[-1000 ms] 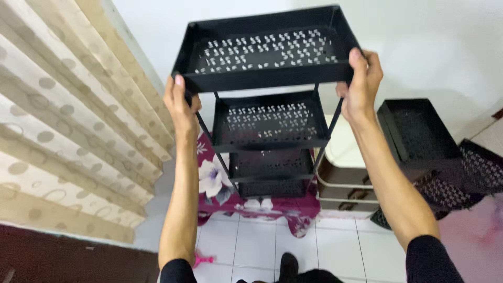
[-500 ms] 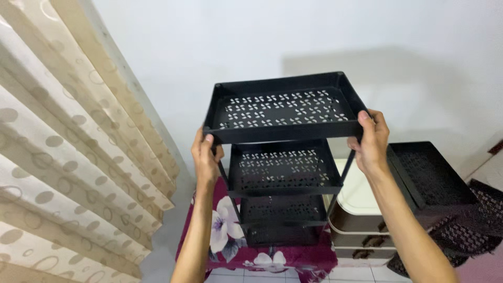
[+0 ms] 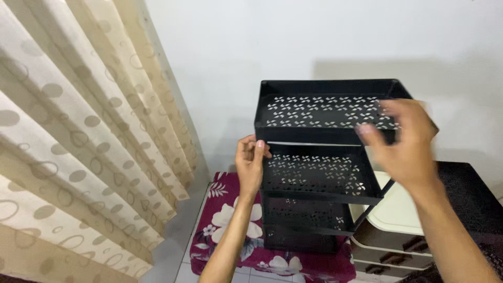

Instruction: The person disassembles a black plastic shelving unit by removing trays and legs, then reassembles it by inserting legs into the trays and stacking them together. The person handles trays and legs by hand throughout the process.

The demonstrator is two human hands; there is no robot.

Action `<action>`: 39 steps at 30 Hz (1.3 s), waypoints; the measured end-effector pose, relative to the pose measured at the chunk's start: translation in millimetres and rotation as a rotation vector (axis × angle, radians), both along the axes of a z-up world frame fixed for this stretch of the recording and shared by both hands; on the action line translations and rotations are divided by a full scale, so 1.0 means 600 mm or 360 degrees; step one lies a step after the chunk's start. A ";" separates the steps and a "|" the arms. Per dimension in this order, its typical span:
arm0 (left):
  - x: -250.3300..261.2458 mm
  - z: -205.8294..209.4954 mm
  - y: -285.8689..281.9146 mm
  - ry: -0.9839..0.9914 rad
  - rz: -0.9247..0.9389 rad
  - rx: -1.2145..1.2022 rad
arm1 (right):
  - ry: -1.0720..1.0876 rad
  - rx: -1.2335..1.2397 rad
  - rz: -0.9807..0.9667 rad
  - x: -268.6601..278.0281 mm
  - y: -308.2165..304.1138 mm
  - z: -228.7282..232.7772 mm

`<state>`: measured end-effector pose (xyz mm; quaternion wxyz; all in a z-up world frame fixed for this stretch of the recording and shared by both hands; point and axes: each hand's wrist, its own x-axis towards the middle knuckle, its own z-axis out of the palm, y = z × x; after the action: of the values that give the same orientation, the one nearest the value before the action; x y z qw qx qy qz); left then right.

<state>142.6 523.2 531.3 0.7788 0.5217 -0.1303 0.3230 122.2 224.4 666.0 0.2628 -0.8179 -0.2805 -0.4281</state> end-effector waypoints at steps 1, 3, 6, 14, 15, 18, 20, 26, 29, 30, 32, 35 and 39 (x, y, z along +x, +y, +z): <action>0.003 -0.001 0.001 -0.0026 -0.0047 -0.0026 | -0.0012 -0.0198 0.0088 0.003 0.045 0.015; 0.008 -0.004 0.001 -0.0020 -0.0067 -0.0061 | -0.0024 -0.0603 0.0325 0.007 0.130 0.039; 0.010 -0.007 -0.004 0.0064 -0.0009 -0.0053 | 0.0220 -0.0963 0.0366 0.025 0.232 0.075; 0.006 -0.007 -0.025 0.0115 0.0102 -0.0011 | 0.0774 -0.1213 0.0448 0.036 0.286 0.095; 0.006 -0.006 -0.026 0.0047 0.0124 0.0014 | 0.0813 -0.1206 0.0441 0.036 0.286 0.094; 0.010 -0.007 -0.031 -0.0065 0.0185 0.0084 | 0.0798 -0.1143 0.0509 0.038 0.279 0.093; 0.017 -0.004 -0.034 -0.0021 0.0233 0.0112 | 0.0600 -0.1053 0.0678 0.045 0.273 0.098; 0.009 0.011 -0.028 0.0076 0.0277 0.0233 | 0.0570 -0.1078 0.0587 0.052 0.271 0.093; 0.004 0.022 -0.029 0.0203 0.0302 0.0233 | 0.0408 -0.1082 0.0604 0.057 0.265 0.087; 0.005 0.025 -0.028 0.0179 0.0336 0.0268 | 0.0417 -0.1076 0.0597 0.060 0.265 0.087; 0.004 0.029 -0.026 0.0136 0.0408 0.0341 | 0.0438 -0.1060 0.0589 0.062 0.267 0.084; 0.004 0.029 -0.028 0.0145 0.0355 0.0262 | 0.0517 -0.1095 0.0463 0.063 0.263 0.088; -0.003 0.024 -0.021 0.0146 0.0338 0.0295 | 0.0328 -0.1021 0.0490 0.054 0.263 0.087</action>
<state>140.8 510.6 545.7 0.6938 0.6165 -0.0680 0.3660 154.4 382.5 718.5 0.0813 -0.8457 -0.4923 -0.1893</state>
